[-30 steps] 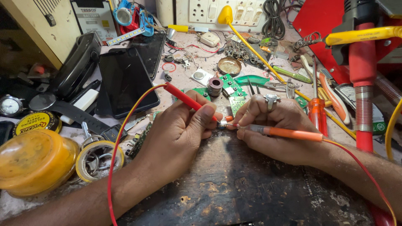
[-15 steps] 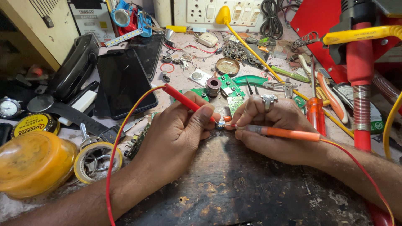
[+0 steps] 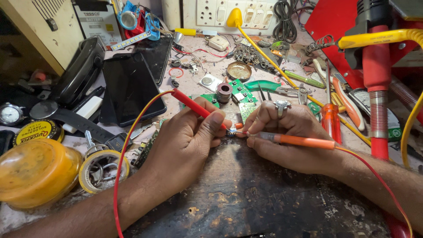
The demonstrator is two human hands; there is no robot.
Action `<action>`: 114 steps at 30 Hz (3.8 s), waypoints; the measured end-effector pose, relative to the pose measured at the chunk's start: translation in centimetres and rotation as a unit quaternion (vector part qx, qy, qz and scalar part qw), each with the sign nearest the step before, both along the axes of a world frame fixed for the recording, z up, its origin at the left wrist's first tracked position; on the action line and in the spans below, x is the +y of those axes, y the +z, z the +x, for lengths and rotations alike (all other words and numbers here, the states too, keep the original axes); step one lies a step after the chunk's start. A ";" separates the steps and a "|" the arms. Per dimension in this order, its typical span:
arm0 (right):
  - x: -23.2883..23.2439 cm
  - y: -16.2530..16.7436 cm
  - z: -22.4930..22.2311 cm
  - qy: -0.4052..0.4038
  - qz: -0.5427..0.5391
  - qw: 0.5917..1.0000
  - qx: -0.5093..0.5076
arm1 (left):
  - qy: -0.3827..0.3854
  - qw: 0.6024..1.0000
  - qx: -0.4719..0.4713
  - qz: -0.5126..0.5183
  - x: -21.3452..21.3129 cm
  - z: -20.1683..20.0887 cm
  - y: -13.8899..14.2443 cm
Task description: The person holds a small blue electronic component and touches it with multimeter probe leads to test it, then sets it down and picks up a green circuit board. They use a screwdriver to work on the circuit board, prying and pressing at its components while holding the board in one hand.
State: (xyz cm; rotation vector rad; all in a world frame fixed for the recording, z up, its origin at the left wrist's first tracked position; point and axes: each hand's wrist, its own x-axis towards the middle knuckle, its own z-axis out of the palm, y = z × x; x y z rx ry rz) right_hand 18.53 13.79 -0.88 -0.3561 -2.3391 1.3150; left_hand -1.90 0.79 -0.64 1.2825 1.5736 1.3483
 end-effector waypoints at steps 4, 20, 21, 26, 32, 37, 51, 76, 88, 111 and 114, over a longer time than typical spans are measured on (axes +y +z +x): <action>0.0 0.0 0.1 -0.005 -0.007 1.000 -0.001 | 0.002 1.000 -0.001 -0.001 0.0 0.0 0.0; -0.2 -0.2 -0.1 -0.060 0.015 0.998 -0.003 | 0.016 1.000 -0.008 -0.002 0.0 0.0 0.1; -0.4 0.1 -0.1 -0.066 0.030 0.997 -0.007 | 0.016 1.000 -0.011 0.000 0.0 0.0 0.1; -1.5 1.3 -0.6 -0.152 0.239 0.956 -0.073 | 0.023 1.000 -0.005 -0.011 0.1 0.2 0.1; -2.1 1.3 -1.8 -0.085 0.340 0.937 -0.008 | -0.003 0.998 0.056 -0.002 0.2 0.3 -0.1; -2.1 0.9 -1.7 -0.066 0.342 0.937 0.006 | 0.005 0.992 0.126 0.027 0.1 0.2 -0.5; -0.9 0.6 -1.6 -0.039 0.266 0.959 -0.085 | 0.026 0.994 0.103 0.018 0.9 -0.2 -1.2; -2.9 1.1 -0.2 -0.121 0.191 0.972 -0.070 | -0.022 0.999 0.031 -0.013 0.1 -0.8 -0.7; -5.8 1.0 -0.7 -0.164 0.326 0.931 -0.018 | -0.005 0.999 0.035 -0.016 -0.7 -0.4 0.0; -6.1 0.6 -0.8 -0.205 0.344 0.916 -0.018 | -0.072 0.995 0.062 0.037 -1.2 0.1 0.6; -5.5 0.6 -0.4 -0.198 0.294 0.935 -0.021 | -0.079 0.993 0.070 0.044 -1.1 0.0 0.4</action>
